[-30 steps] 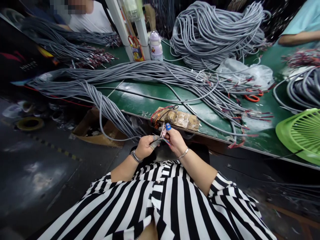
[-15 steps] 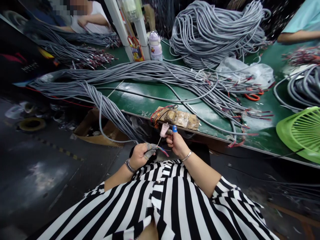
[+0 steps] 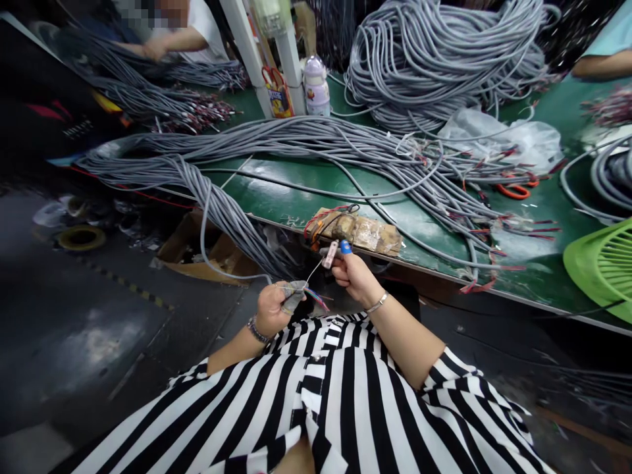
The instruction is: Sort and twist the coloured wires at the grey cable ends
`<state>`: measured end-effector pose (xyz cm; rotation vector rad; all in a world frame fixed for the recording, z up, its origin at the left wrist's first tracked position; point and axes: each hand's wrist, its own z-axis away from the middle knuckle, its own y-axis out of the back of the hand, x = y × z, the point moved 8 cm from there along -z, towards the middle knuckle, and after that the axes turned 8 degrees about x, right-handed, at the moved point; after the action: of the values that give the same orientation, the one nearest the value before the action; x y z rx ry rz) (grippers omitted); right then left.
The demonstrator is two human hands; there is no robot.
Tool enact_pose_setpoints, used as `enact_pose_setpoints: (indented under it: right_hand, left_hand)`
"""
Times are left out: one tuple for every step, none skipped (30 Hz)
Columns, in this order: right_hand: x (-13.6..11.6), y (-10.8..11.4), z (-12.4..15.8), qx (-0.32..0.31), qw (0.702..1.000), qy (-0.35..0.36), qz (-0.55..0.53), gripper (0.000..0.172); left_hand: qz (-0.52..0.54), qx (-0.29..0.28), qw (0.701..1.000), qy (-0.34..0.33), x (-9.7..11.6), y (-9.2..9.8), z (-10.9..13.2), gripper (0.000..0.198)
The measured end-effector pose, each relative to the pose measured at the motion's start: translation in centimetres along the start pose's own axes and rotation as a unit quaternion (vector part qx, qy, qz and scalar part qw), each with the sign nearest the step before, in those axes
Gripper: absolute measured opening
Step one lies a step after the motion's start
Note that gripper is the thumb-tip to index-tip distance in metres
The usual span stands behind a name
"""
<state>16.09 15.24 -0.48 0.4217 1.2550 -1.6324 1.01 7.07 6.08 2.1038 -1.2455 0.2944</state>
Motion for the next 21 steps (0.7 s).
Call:
enact_pose_setpoints:
  right_hand:
    - [-0.1, 0.0, -0.1, 0.008, 1.0, 0.001, 0.004, 0.052]
    - [-0.2, 0.0, -0.2, 0.017, 1.0, 0.003, 0.007, 0.052]
    - [-0.2, 0.1, -0.3, 0.027, 1.0, 0.005, 0.008, 0.051]
    - [-0.1, 0.2, -0.3, 0.037, 0.999, 0.009, 0.006, 0.051]
    - [-0.1, 0.3, -0.4, 0.048, 0.999, 0.016, 0.002, 0.051]
    - [-0.2, 0.5, -0.5, 0.059, 0.998, 0.026, -0.002, 0.052]
    - [-0.3, 0.6, -0.5, 0.072, 0.997, 0.038, -0.003, 0.052]
    - [-0.4, 0.8, -0.5, 0.083, 0.995, 0.05, -0.001, 0.052]
    - [-0.6, 0.9, -0.5, 0.091, 0.994, 0.06, 0.002, 0.053]
    - [-0.7, 0.9, -0.5, 0.093, 0.993, 0.067, 0.006, 0.053]
    - [-0.8, 0.8, -0.5, 0.087, 0.994, 0.068, 0.011, 0.053]
    - [-0.9, 0.5, -0.5, 0.077, 0.995, 0.065, 0.014, 0.053]
    - [-0.9, 0.3, -0.4, 0.064, 0.996, 0.06, 0.015, 0.053]
    - [-0.9, 0.0, -0.4, 0.051, 0.997, 0.055, 0.015, 0.053]
    - [-1.0, -0.1, -0.3, 0.042, 0.998, 0.052, 0.015, 0.053]
    - [-1.0, -0.2, -0.2, 0.04, 0.998, 0.051, 0.013, 0.053]
    - [-1.1, -0.2, -0.2, 0.041, 0.998, 0.053, 0.01, 0.052]
    - [-1.1, -0.2, -0.1, 0.046, 0.997, 0.058, 0.007, 0.051]
    - [-1.2, -0.2, -0.1, 0.051, 0.997, 0.065, 0.004, 0.05]
    - [-1.2, -0.1, -0.1, 0.057, 0.996, 0.07, 0.001, 0.049]
    - [-1.2, -0.1, -0.1, 0.06, 0.996, 0.072, 0.0, 0.049]
  left_hand:
    - [0.0, 0.008, 1.0, -0.002, -0.1, -0.3, -0.4, 0.015]
    - [-0.001, 0.016, 1.0, -0.006, -0.1, -0.6, -0.8, 0.014]
    - [-0.005, 0.024, 1.0, -0.01, -0.2, -1.0, -1.1, 0.013]
    - [-0.012, 0.03, 0.999, -0.015, -0.3, -1.3, -1.4, 0.012]
    - [-0.023, 0.036, 0.999, -0.02, -0.4, -1.7, -1.7, 0.012]
    - [-0.036, 0.04, 0.998, -0.025, -0.5, -2.0, -1.9, 0.012]
    - [-0.047, 0.043, 0.997, -0.03, -0.6, -2.3, -2.0, 0.013]
    - [-0.058, 0.043, 0.997, -0.033, -0.7, -2.6, -2.0, 0.013]
    - [-0.066, 0.042, 0.996, -0.033, -0.9, -2.9, -2.0, 0.013]
    - [-0.072, 0.039, 0.996, -0.03, -1.1, -3.2, -2.0, 0.013]
    - [-0.076, 0.034, 0.996, -0.025, -1.4, -3.5, -1.8, 0.014]
    - [-0.081, 0.029, 0.996, -0.018, -1.7, -3.7, -1.7, 0.015]
    - [-0.085, 0.022, 0.996, -0.009, -2.0, -4.0, -1.5, 0.016]
    - [-0.089, 0.013, 0.996, 0.0, -2.3, -4.2, -1.4, 0.016]
    - [-0.093, 0.005, 0.996, 0.007, -2.6, -4.4, -1.2, 0.017]
    - [-0.096, -0.001, 0.995, 0.009, -2.7, -4.6, -1.0, 0.018]
    - [-0.099, -0.004, 0.995, 0.006, -2.8, -4.7, -0.9, 0.018]
    - [-0.1, -0.003, 0.995, 0.0, -2.7, -4.8, -0.9, 0.019]
    - [-0.101, -0.001, 0.995, -0.01, -2.6, -4.9, -0.8, 0.02]
    - [-0.101, 0.001, 0.995, -0.019, -2.4, -4.9, -0.9, 0.02]
    - [-0.101, 0.003, 0.995, -0.027, -2.2, -4.9, -0.9, 0.02]
